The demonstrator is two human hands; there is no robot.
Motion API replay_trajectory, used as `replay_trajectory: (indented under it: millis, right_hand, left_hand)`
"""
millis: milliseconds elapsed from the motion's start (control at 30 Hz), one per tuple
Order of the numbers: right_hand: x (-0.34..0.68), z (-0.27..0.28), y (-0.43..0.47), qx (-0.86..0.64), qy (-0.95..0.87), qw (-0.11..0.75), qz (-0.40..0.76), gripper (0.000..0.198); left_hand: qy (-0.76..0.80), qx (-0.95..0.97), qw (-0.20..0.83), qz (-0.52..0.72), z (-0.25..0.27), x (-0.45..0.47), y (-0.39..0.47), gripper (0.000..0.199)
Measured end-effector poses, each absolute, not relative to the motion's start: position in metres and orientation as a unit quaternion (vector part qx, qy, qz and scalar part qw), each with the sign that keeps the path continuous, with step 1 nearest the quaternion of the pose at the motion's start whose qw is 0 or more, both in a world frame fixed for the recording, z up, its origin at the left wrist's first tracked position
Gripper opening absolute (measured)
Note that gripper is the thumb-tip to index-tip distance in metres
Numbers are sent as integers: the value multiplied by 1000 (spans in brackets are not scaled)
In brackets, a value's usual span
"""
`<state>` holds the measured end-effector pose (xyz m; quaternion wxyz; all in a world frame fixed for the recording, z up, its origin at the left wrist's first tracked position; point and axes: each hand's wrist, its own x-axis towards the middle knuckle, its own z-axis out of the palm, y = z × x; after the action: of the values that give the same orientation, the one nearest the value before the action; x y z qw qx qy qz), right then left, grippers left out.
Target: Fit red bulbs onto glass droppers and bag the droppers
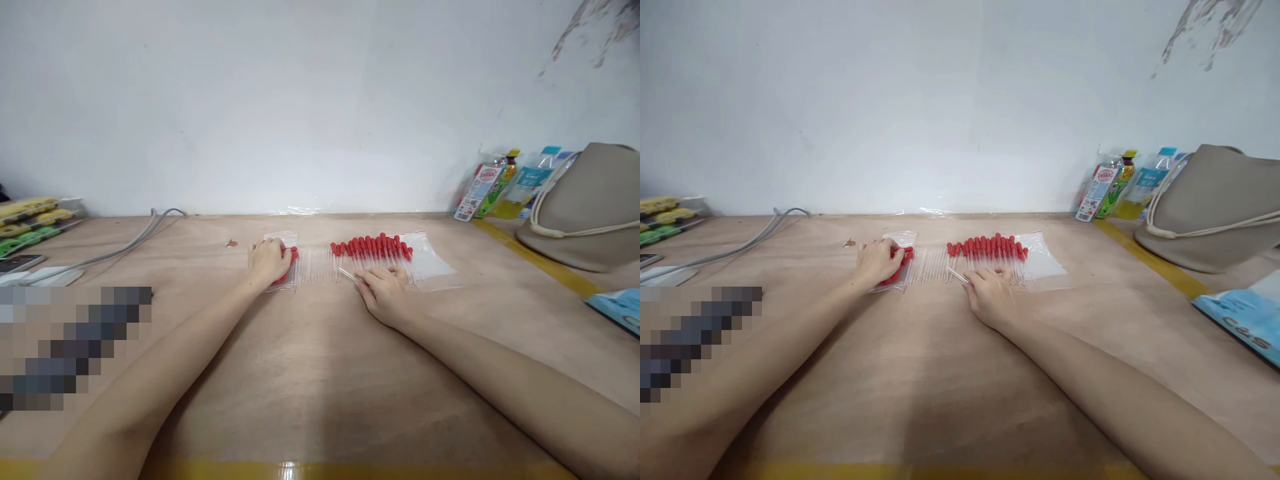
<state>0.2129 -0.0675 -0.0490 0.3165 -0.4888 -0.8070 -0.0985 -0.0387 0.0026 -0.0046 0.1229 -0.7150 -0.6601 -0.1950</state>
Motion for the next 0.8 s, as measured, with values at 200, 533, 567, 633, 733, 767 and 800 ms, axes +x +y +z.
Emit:
replay_trajectory:
  millis: [200,533,567,633,733,767,800]
  right_hand:
    - [212,-46,-70,-478,-811,327,-80,18]
    - [212,-45,-71,-438,-830,341,-54,14]
    - [212,-45,-71,-432,-833,341,-52,13]
    - [212,-46,-70,-422,-838,342,-45,13]
    - [212,-45,-70,-405,-845,347,-30,11]
    - [212,-45,-70,-400,-847,349,-26,11]
    - [212,-45,-70,-396,-849,350,-25,11]
  left_hand:
    - [-617,-721,99,-300,2,-40,-16,18]
    - [-438,-867,36,-235,-17,-24,-84,21]
    - [-436,-868,39,-234,-18,-22,-85,24]
    - [-427,-872,40,-235,-20,-19,-82,25]
    - [-419,-872,36,-252,-25,-15,-78,19]
    - [-418,-869,34,-262,-26,-14,-77,18]
    - [-418,-866,30,-273,-28,-14,-76,18]
